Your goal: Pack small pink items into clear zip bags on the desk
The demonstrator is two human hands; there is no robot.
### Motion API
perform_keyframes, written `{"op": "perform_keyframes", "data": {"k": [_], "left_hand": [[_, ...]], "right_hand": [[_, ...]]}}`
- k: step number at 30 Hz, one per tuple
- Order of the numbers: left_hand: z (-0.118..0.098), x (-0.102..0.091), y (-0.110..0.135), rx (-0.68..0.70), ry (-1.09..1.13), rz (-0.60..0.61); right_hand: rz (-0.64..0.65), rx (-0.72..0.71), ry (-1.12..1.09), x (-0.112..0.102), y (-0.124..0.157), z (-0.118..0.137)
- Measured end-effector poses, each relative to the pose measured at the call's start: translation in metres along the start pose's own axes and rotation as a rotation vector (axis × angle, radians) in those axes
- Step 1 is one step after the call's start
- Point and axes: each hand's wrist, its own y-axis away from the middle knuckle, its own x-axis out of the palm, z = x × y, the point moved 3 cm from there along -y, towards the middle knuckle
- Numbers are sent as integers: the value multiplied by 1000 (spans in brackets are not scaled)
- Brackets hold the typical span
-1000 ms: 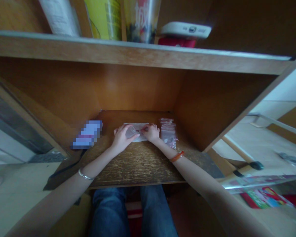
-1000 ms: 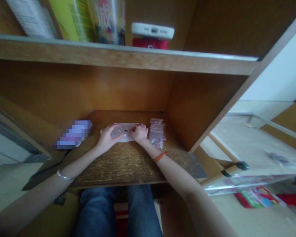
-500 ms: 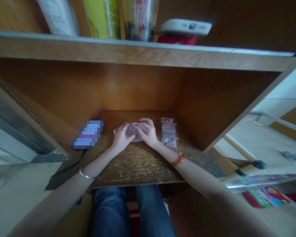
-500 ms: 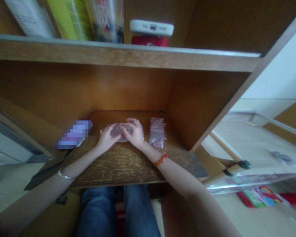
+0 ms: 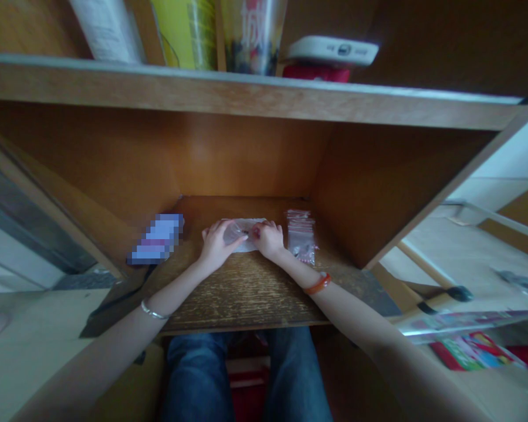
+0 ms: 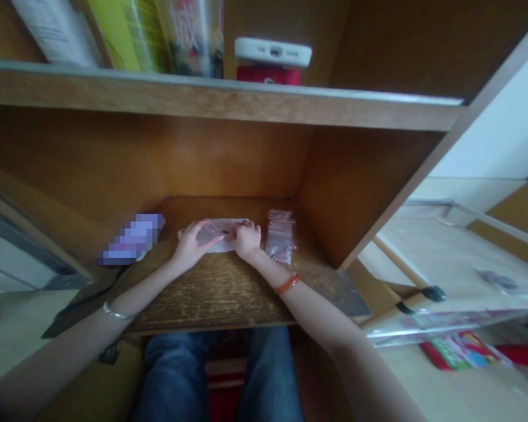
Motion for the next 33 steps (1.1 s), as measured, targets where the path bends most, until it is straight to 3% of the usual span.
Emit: {"op": "perform_keyframes", "data": {"k": [8,12,18,26,30,33], "left_hand": [[-1,0,-1,-22,-6,13],[0,1,0,-4,7,19],[1,3,0,10,32,47],[1,3,0,-16,43,116],[1,3,0,11,24,86],[2,4,1,34,21,57]], "right_hand": [[2,20,-3,3,-3,-3],[-116,13,-118,-5,-3,-2],[-315,-149,-367,-17,4,8],[-235,-371,-442,-13,11,20],[-218,-211,-223,-16,10,19],[-105,-84,21,-12,7,15]]}}
